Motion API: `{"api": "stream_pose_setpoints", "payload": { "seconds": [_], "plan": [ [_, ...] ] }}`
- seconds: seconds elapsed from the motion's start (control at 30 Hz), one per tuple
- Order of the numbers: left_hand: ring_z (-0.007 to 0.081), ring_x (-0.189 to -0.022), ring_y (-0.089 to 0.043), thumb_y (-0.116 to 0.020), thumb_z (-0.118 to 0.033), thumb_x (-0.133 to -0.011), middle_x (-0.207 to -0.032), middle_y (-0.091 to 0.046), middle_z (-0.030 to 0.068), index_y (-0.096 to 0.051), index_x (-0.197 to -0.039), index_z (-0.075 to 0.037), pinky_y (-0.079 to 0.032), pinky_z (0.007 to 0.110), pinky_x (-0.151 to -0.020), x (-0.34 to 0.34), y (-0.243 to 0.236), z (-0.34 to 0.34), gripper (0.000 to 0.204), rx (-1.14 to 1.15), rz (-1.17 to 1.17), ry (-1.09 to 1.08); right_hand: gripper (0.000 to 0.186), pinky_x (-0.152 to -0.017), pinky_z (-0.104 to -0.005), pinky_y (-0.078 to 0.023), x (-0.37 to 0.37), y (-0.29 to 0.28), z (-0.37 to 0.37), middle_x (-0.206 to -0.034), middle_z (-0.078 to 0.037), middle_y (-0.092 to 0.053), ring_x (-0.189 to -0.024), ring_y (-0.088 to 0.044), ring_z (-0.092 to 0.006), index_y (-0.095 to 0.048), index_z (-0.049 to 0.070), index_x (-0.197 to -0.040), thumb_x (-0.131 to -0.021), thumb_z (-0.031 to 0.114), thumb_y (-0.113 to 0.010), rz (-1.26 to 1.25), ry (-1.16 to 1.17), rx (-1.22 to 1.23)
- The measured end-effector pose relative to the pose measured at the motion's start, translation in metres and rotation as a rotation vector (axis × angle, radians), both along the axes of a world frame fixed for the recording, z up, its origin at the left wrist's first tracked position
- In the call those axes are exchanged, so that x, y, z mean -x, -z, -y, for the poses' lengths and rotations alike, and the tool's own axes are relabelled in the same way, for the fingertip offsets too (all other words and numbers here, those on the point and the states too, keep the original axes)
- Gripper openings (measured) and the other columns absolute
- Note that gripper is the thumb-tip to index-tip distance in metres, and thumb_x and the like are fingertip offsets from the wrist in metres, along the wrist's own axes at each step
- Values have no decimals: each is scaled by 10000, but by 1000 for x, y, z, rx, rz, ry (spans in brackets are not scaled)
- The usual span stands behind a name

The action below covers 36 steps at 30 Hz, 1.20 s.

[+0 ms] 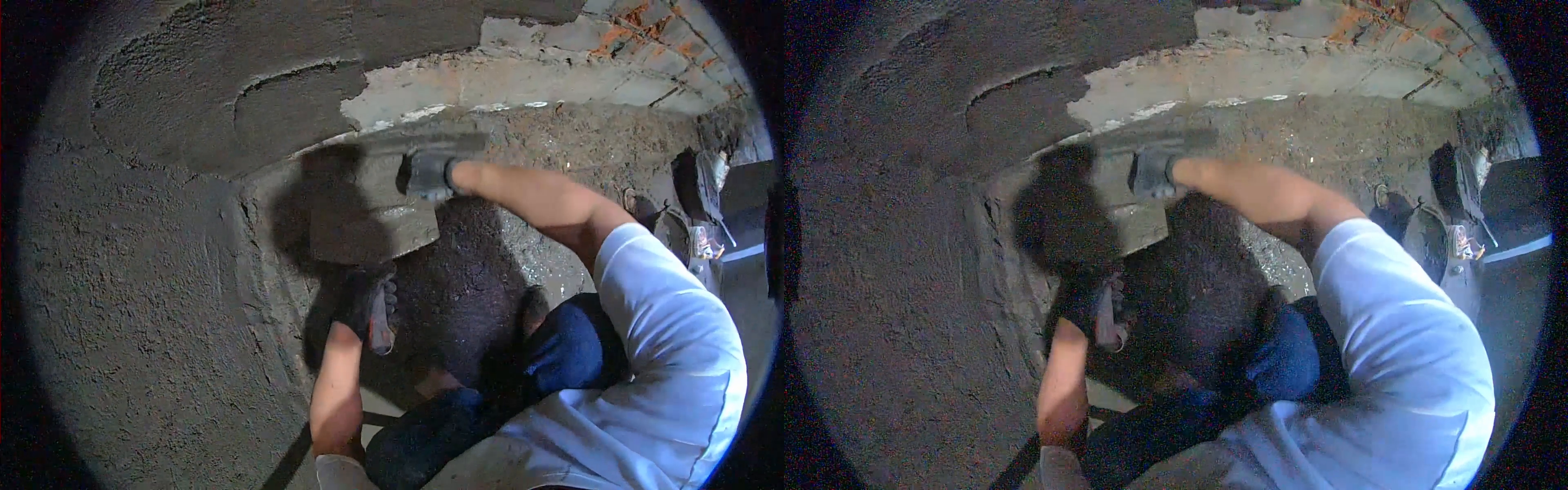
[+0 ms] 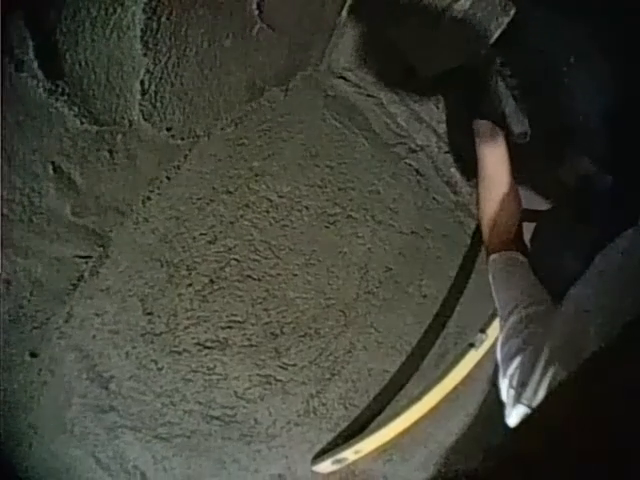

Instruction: Applying cement plaster to a brick wall using a trowel and a hawk.

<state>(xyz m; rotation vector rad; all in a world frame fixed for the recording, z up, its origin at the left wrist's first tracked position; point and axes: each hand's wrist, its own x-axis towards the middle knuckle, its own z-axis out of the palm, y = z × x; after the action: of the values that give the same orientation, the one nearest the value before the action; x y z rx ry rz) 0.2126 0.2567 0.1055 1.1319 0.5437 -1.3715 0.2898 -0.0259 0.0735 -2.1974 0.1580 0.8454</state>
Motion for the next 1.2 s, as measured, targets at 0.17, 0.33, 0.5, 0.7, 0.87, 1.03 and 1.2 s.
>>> {"api": "stream_pose_setpoints", "payload": {
  "seconds": [0.17, 0.33, 0.5, 0.7, 0.87, 1.03, 1.2],
  "plan": [
    [152, -716, -557, -517, -313, -873, -837, -581, 24, -550, -1041, -99, -468, 304, -597, 17, -30, 23, 275, 265, 281, -306, 169, -481, -345, -442, 52, -25, -28, -580, -108, -599, -440, -521, -193, -606, 58, -655, -736, 183, -525, 12, -185, 43],
    [141, -511, -490, -568, -350, -826, -584, -493, -21, -543, -752, -154, -403, 314, -433, 22, 83, -45, 211, -24, -70, -106, 150, -520, -351, -431, 41, -23, -67, -575, -112, -580, -508, -521, -205, -589, 41, -661, -733, 168, -557, 447, -337, -9],
    [164, -531, -506, -555, -345, -838, -610, -527, 8, -551, -781, -151, -423, 336, -486, 14, 7, -34, 202, 25, 187, -126, 103, -503, -353, -433, -49, 2, -30, -703, -127, -604, -523, -528, -241, -617, 55, -726, -705, 152, -589, 230, 49, -132],
    [173, -545, -524, -538, -318, -845, -666, -548, 33, -566, -845, -125, -439, 334, -483, -10, 12, -8, 195, -111, 1202, 195, 195, -574, -383, -465, -71, 80, 8, -687, -117, -635, -578, -589, -256, -658, 121, -758, -772, 250, -513, 412, -361, 222],
    [204, -552, -541, -517, -313, -854, -701, -568, 63, -578, -892, -100, -455, 335, -493, 14, -9, -62, 226, 88, 332, -243, 188, -458, -345, -432, -7, -28, -124, -600, -51, -614, -445, -518, -192, -661, 88, -743, -784, 244, -565, -276, -361, 87],
    [196, -669, -569, -512, -348, -868, -765, -598, 58, -565, -991, -54, -480, 306, -588, 16, 44, -62, 323, -8, 210, -188, 203, -558, -391, -454, 46, -67, -115, -694, -114, -596, -608, -573, -230, -619, 77, -737, -789, 261, -552, 637, -531, -251],
    [177, -488, -503, -520, -333, -861, -601, -523, 26, -567, -815, -84, -428, 305, -451, 21, 7, -50, 258, 35, 321, -372, 254, -612, -410, -457, 72, -153, -73, -726, -161, -603, -700, -584, -290, -589, 73, -723, -693, 325, -601, 388, -454, 396]
  ]
}}
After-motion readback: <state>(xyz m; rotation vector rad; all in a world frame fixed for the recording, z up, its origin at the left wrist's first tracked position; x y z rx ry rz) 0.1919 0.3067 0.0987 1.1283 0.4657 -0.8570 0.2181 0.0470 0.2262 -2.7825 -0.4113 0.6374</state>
